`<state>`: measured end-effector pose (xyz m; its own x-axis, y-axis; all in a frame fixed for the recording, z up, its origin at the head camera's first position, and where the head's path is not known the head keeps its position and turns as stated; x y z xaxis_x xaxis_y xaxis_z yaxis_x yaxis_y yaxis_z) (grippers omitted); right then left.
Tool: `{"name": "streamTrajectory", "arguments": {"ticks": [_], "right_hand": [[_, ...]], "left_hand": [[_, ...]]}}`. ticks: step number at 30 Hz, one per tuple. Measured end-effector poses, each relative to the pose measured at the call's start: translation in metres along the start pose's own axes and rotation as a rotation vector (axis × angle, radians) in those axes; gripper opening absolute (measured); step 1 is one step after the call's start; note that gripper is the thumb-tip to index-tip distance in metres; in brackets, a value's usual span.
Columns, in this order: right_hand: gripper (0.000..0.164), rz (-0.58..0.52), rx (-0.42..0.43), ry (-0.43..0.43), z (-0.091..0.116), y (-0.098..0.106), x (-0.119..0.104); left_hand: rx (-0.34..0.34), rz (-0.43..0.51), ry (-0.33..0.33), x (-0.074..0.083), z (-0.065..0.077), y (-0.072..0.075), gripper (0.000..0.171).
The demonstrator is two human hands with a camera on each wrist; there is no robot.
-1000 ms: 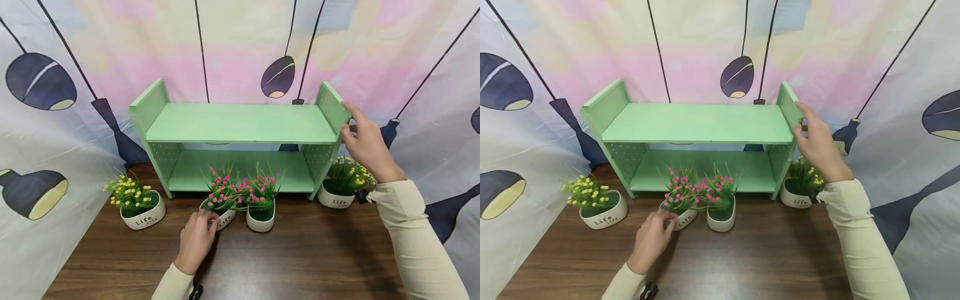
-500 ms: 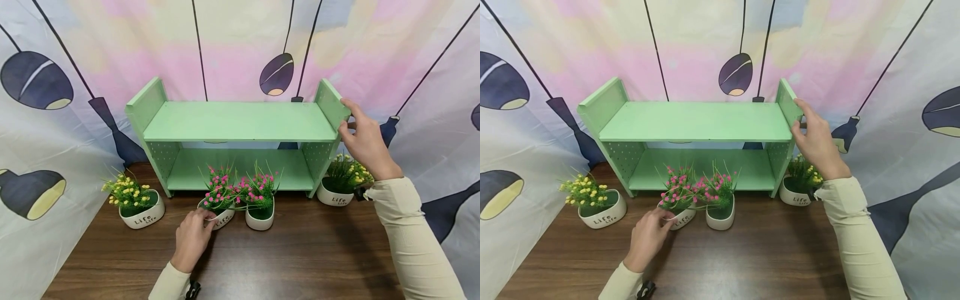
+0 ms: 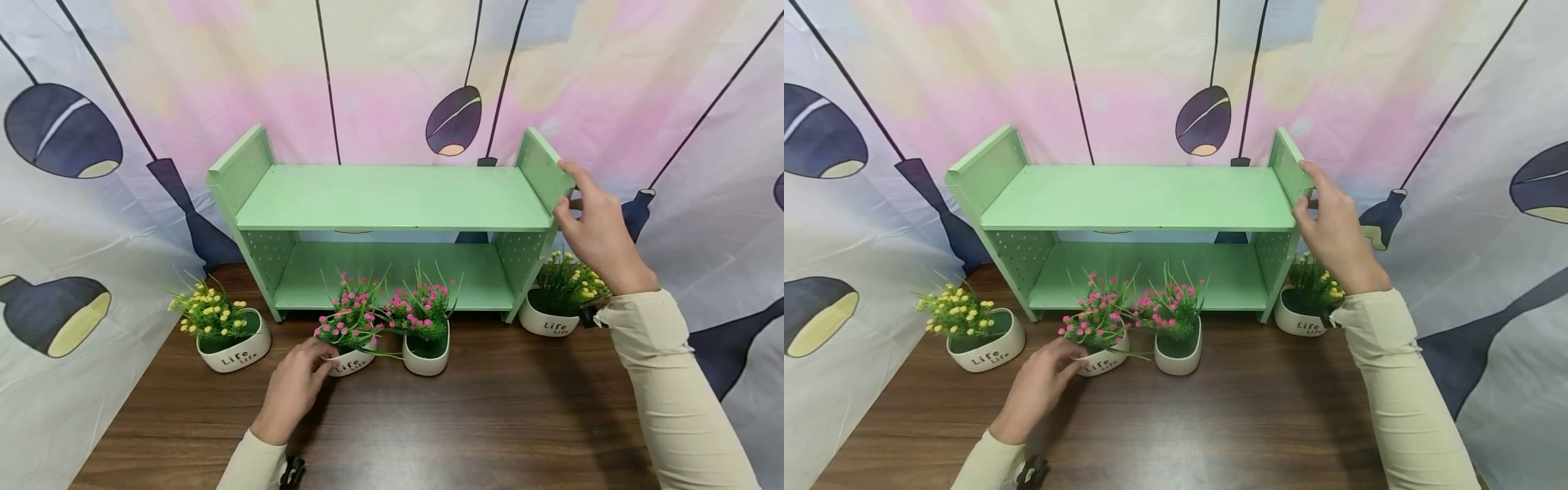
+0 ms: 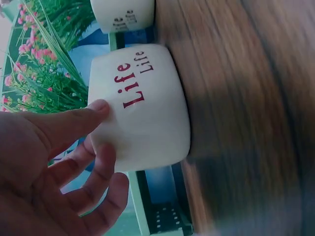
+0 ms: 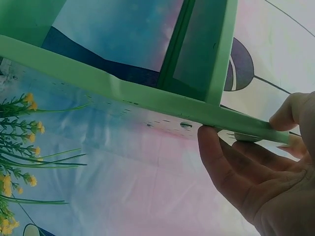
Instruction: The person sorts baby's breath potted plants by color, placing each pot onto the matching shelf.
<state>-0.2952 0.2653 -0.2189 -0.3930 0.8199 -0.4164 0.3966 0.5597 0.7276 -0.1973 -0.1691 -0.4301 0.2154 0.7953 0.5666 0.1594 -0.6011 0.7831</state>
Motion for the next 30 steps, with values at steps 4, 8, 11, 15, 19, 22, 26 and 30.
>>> {"name": "streamTrajectory", "arguments": {"ticks": [4, 8, 11, 15, 19, 22, 26, 30], "right_hand": [[0.058, -0.007, -0.003, 0.002, 0.0, -0.0004, 0.0005], [0.058, -0.009, -0.003, 0.0, 0.0006, -0.0004, 0.0006], [0.058, -0.005, 0.003, -0.001, 0.001, 0.0, 0.0004], [0.059, -0.002, 0.004, -0.001, 0.0006, -0.0002, -0.0001], [0.059, 0.006, 0.005, 0.001, 0.0001, -0.0011, -0.0006], [0.059, 0.017, 0.012, 0.006, 0.0002, -0.0015, -0.0012], [0.059, 0.027, 0.014, 0.011, 0.0002, -0.0019, -0.0015], [0.059, 0.031, 0.012, 0.006, 0.0002, -0.0016, -0.0011]], "left_hand": [[-0.01, -0.004, 0.01, -0.0035, -0.0001, 0.0044, 0.009], [0.0, -0.001, 0.034, -0.0042, 0.0015, 0.003, 0.01], [0.023, 0.011, 0.049, -0.0045, 0.0022, 0.0012, 0.009], [0.067, 0.02, 0.045, -0.0045, 0.0028, 0.0012, 0.009], [0.089, 0.038, 0.006, -0.0044, 0.0026, 0.0019, 0.009], [0.103, 0.041, -0.03, -0.0053, 0.0019, 0.0033, 0.01], [0.115, 0.039, -0.057, -0.0073, 0.0025, 0.007, 0.011], [0.112, 0.047, -0.067, -0.0087, 0.0045, 0.0097, 0.011]]}}
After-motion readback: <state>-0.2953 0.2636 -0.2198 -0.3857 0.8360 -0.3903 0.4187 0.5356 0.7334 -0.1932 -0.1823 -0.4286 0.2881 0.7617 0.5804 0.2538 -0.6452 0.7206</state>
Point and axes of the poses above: each hand's wrist, its own z-axis away from the middle knuckle, its own y-axis out of the back of the hand, x = y × z, the point moved 7 cm from there along -z, towards the middle knuckle, and after that the axes turned 5 degrees about z, right-handed, at the moved point
